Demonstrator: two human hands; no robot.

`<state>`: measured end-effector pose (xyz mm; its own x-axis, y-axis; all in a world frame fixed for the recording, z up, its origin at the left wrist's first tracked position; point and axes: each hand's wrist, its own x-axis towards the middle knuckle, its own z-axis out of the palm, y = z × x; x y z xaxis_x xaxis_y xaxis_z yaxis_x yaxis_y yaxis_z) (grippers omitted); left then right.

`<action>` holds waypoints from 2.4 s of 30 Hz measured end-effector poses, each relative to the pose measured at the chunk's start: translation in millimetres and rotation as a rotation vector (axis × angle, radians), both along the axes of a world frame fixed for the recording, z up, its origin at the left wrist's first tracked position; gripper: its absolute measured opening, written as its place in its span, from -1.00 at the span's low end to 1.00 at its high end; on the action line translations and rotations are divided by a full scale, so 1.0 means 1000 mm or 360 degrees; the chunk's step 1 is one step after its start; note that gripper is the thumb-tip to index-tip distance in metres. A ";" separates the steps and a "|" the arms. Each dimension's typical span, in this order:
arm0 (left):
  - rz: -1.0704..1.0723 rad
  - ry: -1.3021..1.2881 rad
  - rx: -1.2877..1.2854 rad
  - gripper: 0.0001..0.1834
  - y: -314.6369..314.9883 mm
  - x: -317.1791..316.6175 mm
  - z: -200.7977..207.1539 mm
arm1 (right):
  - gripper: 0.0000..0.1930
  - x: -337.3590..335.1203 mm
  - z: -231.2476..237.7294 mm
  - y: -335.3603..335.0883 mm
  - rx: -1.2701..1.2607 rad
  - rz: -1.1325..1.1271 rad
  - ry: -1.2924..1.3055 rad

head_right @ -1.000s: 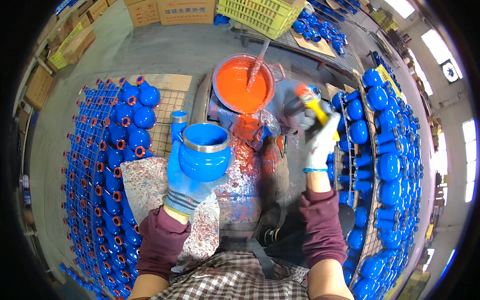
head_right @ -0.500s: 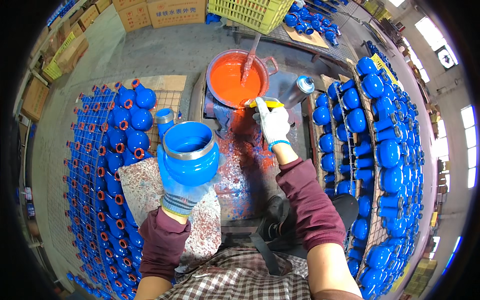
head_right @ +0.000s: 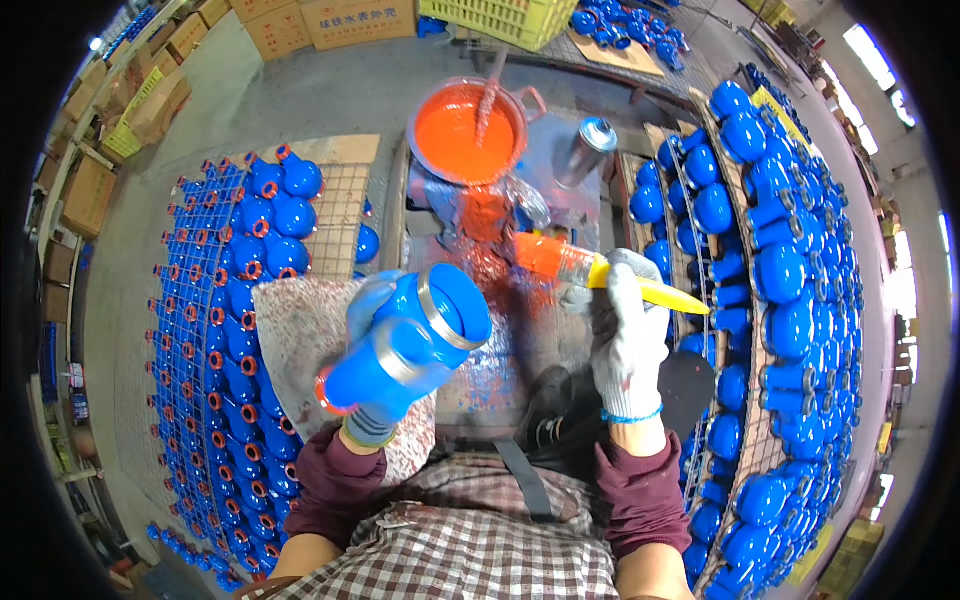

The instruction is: The person paints the rims of metal casings using a paintbrush, places them onto a pallet, covers the batch with a wire mesh grid, and fastens a waist strap buckle by hand.

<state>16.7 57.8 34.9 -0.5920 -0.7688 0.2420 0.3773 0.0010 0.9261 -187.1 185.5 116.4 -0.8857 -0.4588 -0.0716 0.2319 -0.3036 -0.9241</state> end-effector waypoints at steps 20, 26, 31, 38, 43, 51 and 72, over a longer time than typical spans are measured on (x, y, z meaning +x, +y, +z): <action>0.0456 -0.0295 -0.1460 -0.58 0.046 -0.010 0.030 | -0.88 0.057 0.081 0.027 0.0316 0.0226 0.1140; 0.0353 -0.0238 -0.0908 -0.42 0.050 -0.014 0.020 | -0.79 0.052 0.089 0.032 0.0467 0.0403 0.2104; 0.0053 -0.0031 0.0156 -0.32 0.055 -0.002 0.018 | -0.73 0.057 0.097 0.034 0.0395 0.0639 0.2334; -0.0165 0.0650 0.1148 -0.25 0.046 0.002 0.014 | -0.77 0.039 0.088 0.043 0.0203 0.0946 0.1871; -0.0655 0.0974 0.1641 -0.10 0.046 0.002 0.029 | -0.83 0.020 0.061 0.040 -0.0025 0.0920 0.1164; -0.0772 -0.0062 0.0701 -0.22 0.064 0.000 0.042 | -0.73 -0.008 0.021 0.012 -0.0310 0.1093 0.0164; -0.0448 -0.0335 0.0121 -0.28 0.068 -0.010 0.013 | -0.73 0.007 0.070 -0.021 0.0783 0.0385 0.2067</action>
